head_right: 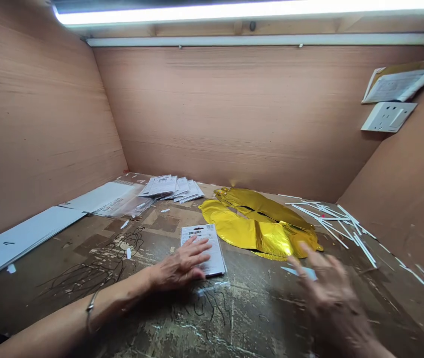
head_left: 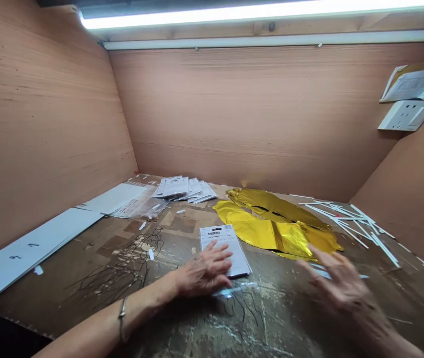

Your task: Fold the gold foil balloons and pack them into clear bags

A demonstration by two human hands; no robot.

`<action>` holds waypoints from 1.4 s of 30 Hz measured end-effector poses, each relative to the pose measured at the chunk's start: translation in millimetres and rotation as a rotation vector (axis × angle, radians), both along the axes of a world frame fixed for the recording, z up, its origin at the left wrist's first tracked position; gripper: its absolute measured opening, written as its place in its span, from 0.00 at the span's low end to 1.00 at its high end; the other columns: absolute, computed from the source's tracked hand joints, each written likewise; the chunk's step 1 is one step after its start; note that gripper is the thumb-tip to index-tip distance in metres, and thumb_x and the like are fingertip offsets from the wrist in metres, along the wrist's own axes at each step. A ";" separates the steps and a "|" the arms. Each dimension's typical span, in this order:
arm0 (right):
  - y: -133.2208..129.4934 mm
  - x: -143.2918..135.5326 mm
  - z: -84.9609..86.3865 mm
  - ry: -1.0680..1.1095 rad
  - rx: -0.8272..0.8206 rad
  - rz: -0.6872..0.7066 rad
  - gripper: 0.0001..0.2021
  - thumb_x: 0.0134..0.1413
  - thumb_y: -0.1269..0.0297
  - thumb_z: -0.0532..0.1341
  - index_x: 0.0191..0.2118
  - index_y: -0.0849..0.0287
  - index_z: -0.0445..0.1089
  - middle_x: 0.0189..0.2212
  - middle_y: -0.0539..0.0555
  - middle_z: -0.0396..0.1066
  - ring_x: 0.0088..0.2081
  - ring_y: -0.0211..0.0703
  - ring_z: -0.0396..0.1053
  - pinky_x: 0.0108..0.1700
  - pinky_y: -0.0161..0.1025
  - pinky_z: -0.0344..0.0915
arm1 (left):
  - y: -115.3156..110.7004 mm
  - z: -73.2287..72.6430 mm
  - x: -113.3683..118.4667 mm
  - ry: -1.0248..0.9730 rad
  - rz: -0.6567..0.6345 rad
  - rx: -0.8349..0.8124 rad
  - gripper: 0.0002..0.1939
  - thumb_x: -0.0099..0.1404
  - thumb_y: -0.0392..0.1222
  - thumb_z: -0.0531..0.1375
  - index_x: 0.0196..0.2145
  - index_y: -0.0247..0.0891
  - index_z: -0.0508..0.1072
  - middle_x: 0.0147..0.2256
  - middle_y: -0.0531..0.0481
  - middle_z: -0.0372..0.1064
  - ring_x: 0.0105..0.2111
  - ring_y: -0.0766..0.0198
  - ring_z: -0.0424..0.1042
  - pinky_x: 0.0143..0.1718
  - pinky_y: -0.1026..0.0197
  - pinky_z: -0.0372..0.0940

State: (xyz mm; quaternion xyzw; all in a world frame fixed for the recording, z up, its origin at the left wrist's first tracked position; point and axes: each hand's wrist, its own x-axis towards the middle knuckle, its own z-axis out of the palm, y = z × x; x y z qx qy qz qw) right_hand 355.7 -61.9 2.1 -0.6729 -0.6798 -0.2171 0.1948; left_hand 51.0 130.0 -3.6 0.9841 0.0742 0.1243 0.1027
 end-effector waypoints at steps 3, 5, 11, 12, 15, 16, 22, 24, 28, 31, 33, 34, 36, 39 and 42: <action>39.4 -47.2 -12.9 -0.167 -0.160 0.402 0.20 0.53 0.73 0.49 0.50 0.49 0.60 0.54 0.58 0.55 0.54 0.49 0.52 0.52 0.57 0.48 | -11.6 6.4 -24.0 0.058 -0.059 -0.076 0.23 0.61 0.53 0.48 0.48 0.37 0.61 0.52 0.42 0.57 0.56 0.56 0.47 0.57 0.51 0.38; 59.6 -76.7 -15.1 -0.116 -0.218 0.569 0.16 0.53 0.73 0.50 0.45 0.50 0.64 0.51 0.54 0.60 0.51 0.46 0.56 0.51 0.53 0.52 | -17.6 6.8 -34.6 0.081 -0.072 -0.123 0.30 0.57 0.57 0.52 0.52 0.37 0.56 0.54 0.40 0.54 0.57 0.54 0.47 0.56 0.50 0.36; 87.9 -119.4 -17.7 0.535 -0.173 0.305 0.11 0.52 0.69 0.50 0.22 0.59 0.64 0.46 0.59 0.62 0.48 0.46 0.60 0.46 0.43 0.60 | -24.9 -8.5 -34.0 -0.037 0.034 -0.223 0.13 0.60 0.46 0.52 0.40 0.36 0.65 0.48 0.43 0.62 0.53 0.58 0.55 0.56 0.53 0.42; 90.0 -121.1 -19.0 0.605 -0.191 0.255 0.12 0.52 0.67 0.50 0.20 0.59 0.63 0.45 0.59 0.63 0.47 0.46 0.61 0.45 0.43 0.61 | -24.9 -11.7 -32.0 -0.071 0.086 -0.240 0.08 0.63 0.39 0.49 0.36 0.36 0.66 0.45 0.45 0.65 0.51 0.62 0.58 0.55 0.55 0.44; 94.8 -123.6 -22.8 0.716 -0.279 0.142 0.13 0.52 0.64 0.48 0.20 0.58 0.61 0.32 0.56 0.69 0.34 0.44 0.67 0.35 0.38 0.63 | -24.1 -16.4 -29.2 -0.129 0.177 -0.286 0.10 0.62 0.30 0.45 0.30 0.36 0.65 0.39 0.48 0.68 0.46 0.66 0.63 0.54 0.58 0.47; 96.2 -124.2 -23.7 0.726 -0.316 0.107 0.14 0.53 0.62 0.47 0.20 0.58 0.60 0.27 0.54 0.69 0.29 0.42 0.66 0.31 0.37 0.62 | -23.9 -15.9 -29.8 -0.134 0.181 -0.312 0.08 0.62 0.32 0.47 0.30 0.36 0.65 0.39 0.48 0.68 0.46 0.65 0.64 0.54 0.58 0.48; 101.5 -129.4 -20.1 0.729 -0.384 -0.012 0.15 0.51 0.59 0.46 0.18 0.57 0.52 0.17 0.49 0.62 0.22 0.39 0.61 0.24 0.34 0.54 | -25.8 -13.0 -35.3 -0.199 0.186 -0.540 0.11 0.50 0.39 0.63 0.27 0.36 0.63 0.42 0.48 0.67 0.44 0.62 0.65 0.54 0.58 0.46; 102.2 -130.9 -17.4 0.745 -0.410 -0.013 0.14 0.52 0.59 0.45 0.18 0.57 0.53 0.17 0.49 0.63 0.22 0.40 0.61 0.25 0.34 0.54 | -26.0 -16.3 -34.0 -0.281 0.280 -0.625 0.09 0.51 0.33 0.61 0.23 0.35 0.61 0.39 0.49 0.69 0.42 0.65 0.66 0.53 0.59 0.48; 103.2 -132.5 -15.8 0.730 -0.438 -0.041 0.14 0.52 0.60 0.45 0.19 0.57 0.54 0.17 0.50 0.64 0.23 0.40 0.62 0.26 0.34 0.54 | -24.9 -19.5 -31.2 -0.305 0.340 -0.647 0.11 0.49 0.23 0.55 0.19 0.35 0.59 0.36 0.49 0.69 0.39 0.66 0.67 0.43 0.64 0.57; 106.0 -131.6 -19.4 0.704 -0.433 -0.071 0.14 0.51 0.60 0.45 0.19 0.57 0.55 0.19 0.51 0.65 0.24 0.41 0.63 0.27 0.34 0.55 | -25.2 -16.5 -32.7 -0.311 0.328 -0.637 0.07 0.54 0.27 0.54 0.21 0.34 0.63 0.36 0.48 0.69 0.36 0.66 0.67 0.41 0.64 0.58; 109.4 -129.7 -23.1 0.714 -0.451 -0.101 0.14 0.50 0.60 0.46 0.19 0.57 0.56 0.19 0.51 0.66 0.24 0.41 0.63 0.27 0.34 0.55 | -25.7 -15.0 -34.5 -0.341 0.303 -0.654 0.03 0.54 0.35 0.58 0.26 0.33 0.67 0.36 0.47 0.69 0.36 0.65 0.67 0.40 0.65 0.59; 111.2 -128.6 -24.9 0.726 -0.465 -0.116 0.14 0.50 0.59 0.46 0.19 0.57 0.56 0.19 0.51 0.65 0.24 0.40 0.63 0.26 0.33 0.54 | -25.8 -15.0 -35.1 -0.352 0.301 -0.657 0.07 0.52 0.39 0.61 0.29 0.33 0.68 0.37 0.48 0.69 0.36 0.64 0.66 0.39 0.65 0.59; 114.2 -126.5 -28.4 0.750 -0.489 -0.135 0.14 0.49 0.59 0.46 0.18 0.57 0.55 0.18 0.50 0.64 0.24 0.40 0.63 0.25 0.33 0.54 | -25.1 -16.4 -35.5 -0.365 0.345 -0.656 0.18 0.44 0.41 0.66 0.33 0.34 0.69 0.38 0.48 0.68 0.37 0.62 0.66 0.38 0.65 0.59; 114.7 -124.7 -32.8 0.781 -0.489 -0.122 0.14 0.49 0.59 0.45 0.17 0.57 0.54 0.17 0.49 0.62 0.23 0.39 0.62 0.24 0.33 0.53 | -22.6 -20.4 -34.1 -0.420 0.421 -0.687 0.15 0.44 0.35 0.65 0.32 0.34 0.70 0.38 0.48 0.68 0.38 0.62 0.65 0.40 0.65 0.58; 111.7 -125.6 -35.0 0.843 -0.466 -0.109 0.12 0.48 0.58 0.46 0.20 0.57 0.55 0.15 0.49 0.61 0.21 0.38 0.61 0.24 0.33 0.54 | -20.3 -24.2 -32.5 -0.464 0.363 -0.698 0.10 0.44 0.29 0.64 0.28 0.33 0.71 0.41 0.47 0.67 0.41 0.62 0.65 0.43 0.64 0.57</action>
